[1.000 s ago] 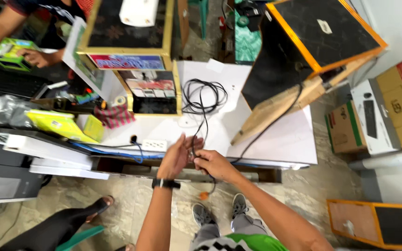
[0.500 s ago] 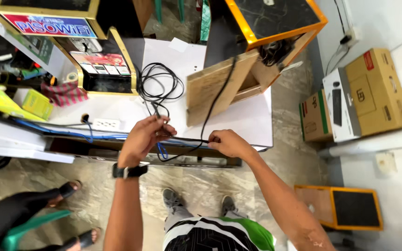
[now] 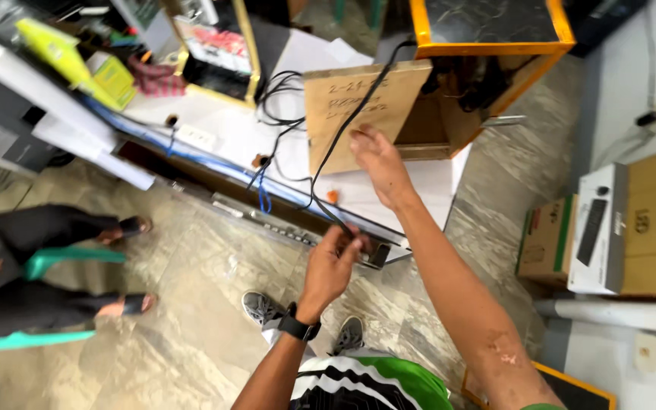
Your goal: The person works inside an open wooden electronics enclosure, twisting and connecting wires to components and routing a black cable through the box. They then lift and reposition the enclosure and arrange the cable on the work counter.
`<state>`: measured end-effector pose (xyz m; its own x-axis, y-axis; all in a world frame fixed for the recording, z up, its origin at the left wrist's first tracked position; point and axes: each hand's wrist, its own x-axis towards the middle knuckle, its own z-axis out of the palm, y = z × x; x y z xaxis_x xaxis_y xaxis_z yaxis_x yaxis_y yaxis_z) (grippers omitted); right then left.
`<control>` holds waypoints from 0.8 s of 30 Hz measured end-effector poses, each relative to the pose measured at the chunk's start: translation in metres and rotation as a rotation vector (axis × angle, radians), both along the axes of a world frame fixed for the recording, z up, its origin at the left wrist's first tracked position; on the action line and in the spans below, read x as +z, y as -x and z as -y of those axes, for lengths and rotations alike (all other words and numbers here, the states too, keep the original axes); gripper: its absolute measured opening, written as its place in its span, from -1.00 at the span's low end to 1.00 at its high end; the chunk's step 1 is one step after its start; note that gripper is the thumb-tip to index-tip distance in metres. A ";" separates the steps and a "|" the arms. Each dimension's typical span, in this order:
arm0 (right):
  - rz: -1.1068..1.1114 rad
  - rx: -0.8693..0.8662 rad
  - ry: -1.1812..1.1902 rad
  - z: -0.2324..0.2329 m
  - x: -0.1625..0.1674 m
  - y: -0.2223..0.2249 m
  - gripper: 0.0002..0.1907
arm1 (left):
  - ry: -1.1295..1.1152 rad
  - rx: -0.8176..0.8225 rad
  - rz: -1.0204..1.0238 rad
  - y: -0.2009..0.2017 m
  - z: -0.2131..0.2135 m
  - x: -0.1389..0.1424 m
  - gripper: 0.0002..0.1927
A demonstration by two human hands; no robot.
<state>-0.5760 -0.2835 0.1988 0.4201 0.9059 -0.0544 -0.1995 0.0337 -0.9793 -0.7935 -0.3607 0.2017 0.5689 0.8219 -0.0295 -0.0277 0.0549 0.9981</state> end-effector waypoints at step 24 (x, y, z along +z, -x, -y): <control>0.035 -0.163 0.056 -0.023 -0.017 0.018 -0.49 | -0.076 0.329 -0.070 0.125 -0.105 -0.010 -0.72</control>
